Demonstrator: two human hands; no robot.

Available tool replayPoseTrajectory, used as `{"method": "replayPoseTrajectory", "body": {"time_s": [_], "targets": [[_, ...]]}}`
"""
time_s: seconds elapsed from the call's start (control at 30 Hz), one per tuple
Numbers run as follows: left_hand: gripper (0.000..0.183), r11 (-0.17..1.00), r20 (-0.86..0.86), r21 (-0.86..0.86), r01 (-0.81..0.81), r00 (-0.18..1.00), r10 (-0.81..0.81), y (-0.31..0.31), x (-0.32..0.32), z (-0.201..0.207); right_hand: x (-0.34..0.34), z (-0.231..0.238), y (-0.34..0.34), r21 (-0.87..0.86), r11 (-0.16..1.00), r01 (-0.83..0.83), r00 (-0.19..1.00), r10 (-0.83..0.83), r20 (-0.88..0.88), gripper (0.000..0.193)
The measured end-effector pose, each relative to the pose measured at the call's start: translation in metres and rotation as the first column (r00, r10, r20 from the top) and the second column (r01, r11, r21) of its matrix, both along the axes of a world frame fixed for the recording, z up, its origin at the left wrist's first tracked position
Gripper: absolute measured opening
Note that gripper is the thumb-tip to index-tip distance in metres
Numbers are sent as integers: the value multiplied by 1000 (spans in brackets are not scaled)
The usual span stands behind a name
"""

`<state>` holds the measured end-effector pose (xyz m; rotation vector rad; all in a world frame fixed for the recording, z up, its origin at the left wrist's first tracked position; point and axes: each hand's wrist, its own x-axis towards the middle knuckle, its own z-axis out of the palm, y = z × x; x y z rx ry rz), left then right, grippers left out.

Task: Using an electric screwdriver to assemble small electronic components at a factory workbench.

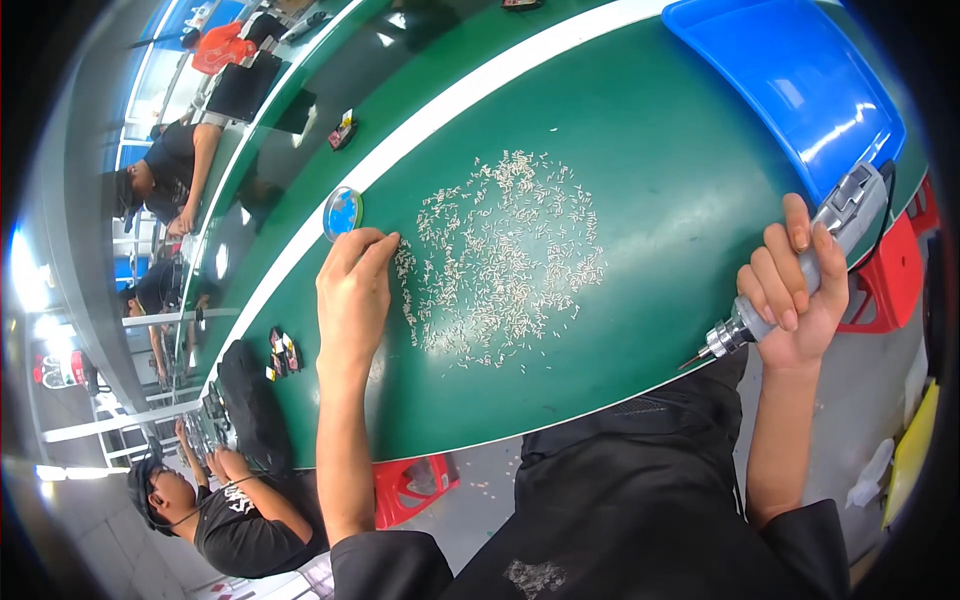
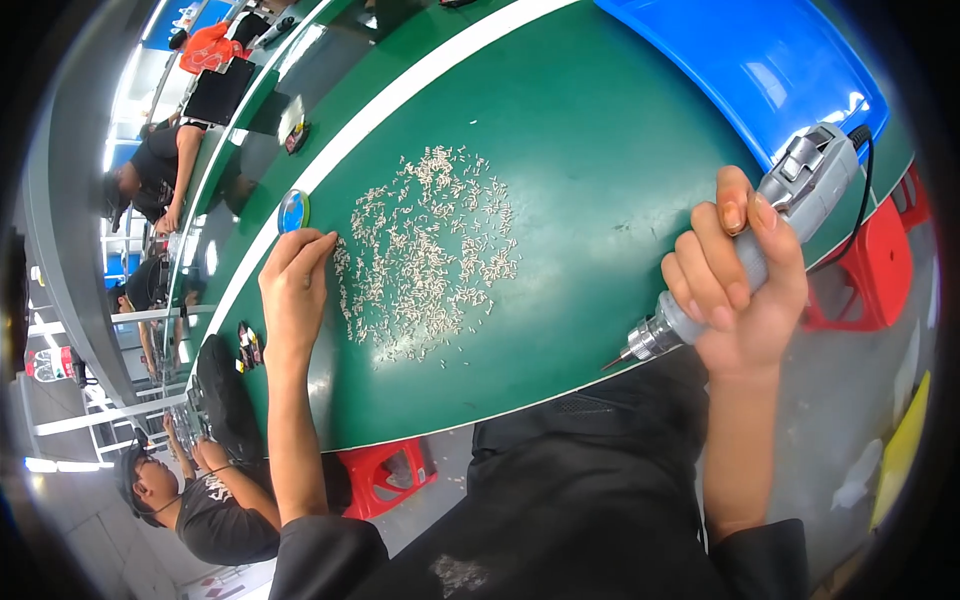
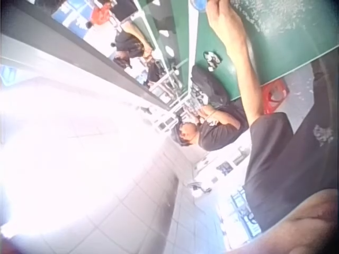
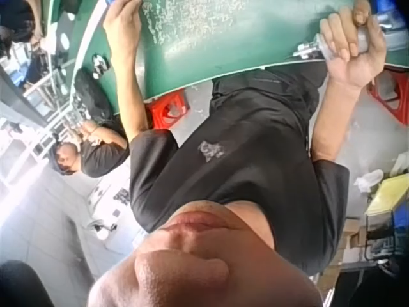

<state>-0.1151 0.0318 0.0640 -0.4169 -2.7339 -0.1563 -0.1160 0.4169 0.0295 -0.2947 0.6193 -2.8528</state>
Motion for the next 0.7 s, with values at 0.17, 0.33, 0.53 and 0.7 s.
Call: {"method": "replayPoseTrajectory", "body": {"time_s": [0.17,0.33,0.53,0.7], "targets": [[18,975,-21,-158,155,987,-161,-3,-2,3,1,1,1,-25,1000,-16,1000,15,-3,20],[16,999,-18,21,48,999,-48,2,8,1,6,2,4,-16,1000,12,1000,-11,5,19],[16,821,138,564,-96,990,21,42,79,4,2,1,-3,-13,1000,17,1000,-17,2,21],[13,493,170,869,-42,961,-218,97,104,-5,4,12,-18,-85,996,-4,1000,5,20,23]]}}
